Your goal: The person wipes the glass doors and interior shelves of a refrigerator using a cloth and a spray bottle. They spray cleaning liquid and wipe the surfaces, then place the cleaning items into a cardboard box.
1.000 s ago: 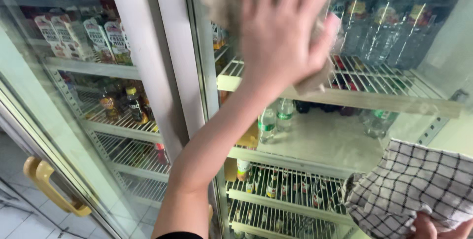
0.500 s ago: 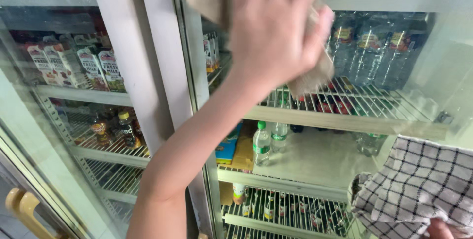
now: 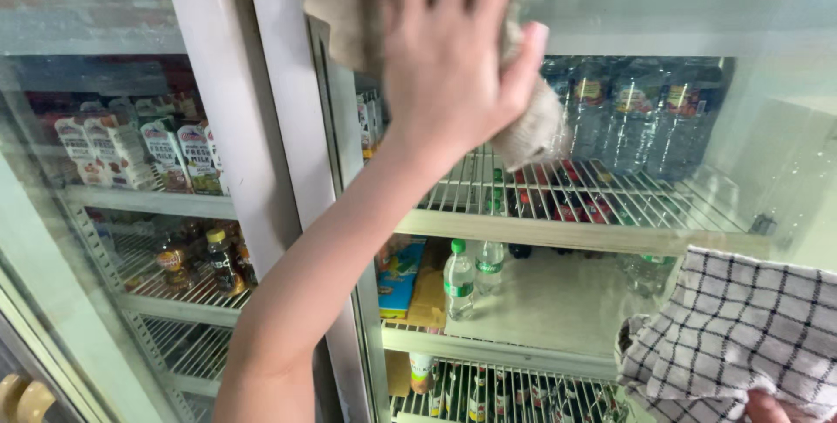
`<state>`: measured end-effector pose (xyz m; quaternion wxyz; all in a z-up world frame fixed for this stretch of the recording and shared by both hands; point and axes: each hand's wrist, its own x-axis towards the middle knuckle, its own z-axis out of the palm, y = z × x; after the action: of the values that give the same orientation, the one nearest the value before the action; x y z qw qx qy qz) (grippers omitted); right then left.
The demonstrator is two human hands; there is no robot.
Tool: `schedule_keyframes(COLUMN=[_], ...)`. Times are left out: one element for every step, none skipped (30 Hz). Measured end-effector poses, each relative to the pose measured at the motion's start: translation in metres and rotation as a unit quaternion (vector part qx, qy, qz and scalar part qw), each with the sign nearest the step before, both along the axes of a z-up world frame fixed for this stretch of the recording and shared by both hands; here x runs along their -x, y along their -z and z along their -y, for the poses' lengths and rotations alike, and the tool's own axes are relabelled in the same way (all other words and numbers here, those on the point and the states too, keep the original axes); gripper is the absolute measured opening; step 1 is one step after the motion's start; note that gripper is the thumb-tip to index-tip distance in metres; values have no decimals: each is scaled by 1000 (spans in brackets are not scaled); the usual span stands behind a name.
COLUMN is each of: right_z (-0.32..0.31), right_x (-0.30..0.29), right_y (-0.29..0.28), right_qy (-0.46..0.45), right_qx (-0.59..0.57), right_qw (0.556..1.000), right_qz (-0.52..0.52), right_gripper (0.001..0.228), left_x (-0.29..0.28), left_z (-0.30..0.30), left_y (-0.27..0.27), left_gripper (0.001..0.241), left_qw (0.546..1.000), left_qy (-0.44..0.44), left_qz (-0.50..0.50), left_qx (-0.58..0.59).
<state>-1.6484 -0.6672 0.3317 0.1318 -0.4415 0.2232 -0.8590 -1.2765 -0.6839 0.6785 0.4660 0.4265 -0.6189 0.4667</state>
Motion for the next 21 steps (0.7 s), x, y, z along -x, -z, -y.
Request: schedule_keyframes(right_z=[0, 0, 4, 7, 5, 4, 4, 5, 3, 1, 3, 5, 5, 4, 2, -2, -3, -3, -6, -11, -14], right_x=[-1, -3, -5, -8, -9, -10, -12, -14, -15, -16, -17, -17, -17, -16, -13, -9, -6, 0, 5, 13, 19], right_y=[0, 0, -1, -1, 0, 1, 0, -1, -1, -1, -3, -5, -6, -8, -9, -10, -12, -16, -14, -13, -11], right_qy=[0, 0, 0, 0, 0, 2, 2, 3, 6, 7, 7, 7, 8, 10, 14, 15, 18, 20, 22, 26, 29], right_qx=[1, 2, 5, 8, 6, 6, 6, 7, 9, 12, 16, 21, 24, 26, 29, 32, 35, 40, 41, 44, 42], right_qw=[1000, 1000, 1000, 1000, 1000, 1000, 1000, 1000, 1000, 1000, 1000, 999, 999, 999, 999, 999, 999, 999, 998, 998, 998], right_qz=[2, 4, 6, 6, 7, 10, 11, 13, 18, 21, 21, 23, 26, 30, 30, 30, 32, 30, 34, 39, 40], right_gripper=[91, 90, 90, 90, 89, 89, 89, 88, 88, 88, 87, 87, 87, 87, 86, 86, 86, 85, 85, 85, 84], left_x=[17, 35, 47, 51, 53, 49, 39, 23, 7, -10, -31, -48, -58, -64, -66, -65, -62, -57, -49, -42, -34], left_z=[5, 9, 10, 9, 5, -2, -10, -20, -31, -42, -50, -53, -55, -55, -52, -47, -40, -33, -25, -18, -12], left_y=[-3, -2, 0, 4, 11, 18, 25, 31, 33, 36, 34, 29, 28, 27, 27, 27, 26, 26, 27, 26, 26], left_gripper=[65, 65, 64, 68, 73, 77, 80, 82, 85, 88, 91, 91, 92, 91, 89, 88, 88, 87, 85, 84, 82], left_qw=[992, 988, 976, 964, 950, 933, 935, 936, 937, 952, 964, 977, 980, 997, 998, 998, 998, 996, 997, 998, 999], left_qy=[111, 59, 5, 18, 33, 48, 59, 70, 80, 59, 37, -22, -78, -44, -8, -3, 0, 4, 1, -1, -6], left_qz=[61, 139, 217, 264, 311, 356, 350, 343, 336, 283, 228, 148, 68, 29, -17, -39, -60, -81, -65, -49, -35], left_qx=[13, 24, 36, 31, 22, 14, -12, -39, -58, -96, -131, -149, -171, -59, 53, 43, 35, 28, 31, 35, 35])
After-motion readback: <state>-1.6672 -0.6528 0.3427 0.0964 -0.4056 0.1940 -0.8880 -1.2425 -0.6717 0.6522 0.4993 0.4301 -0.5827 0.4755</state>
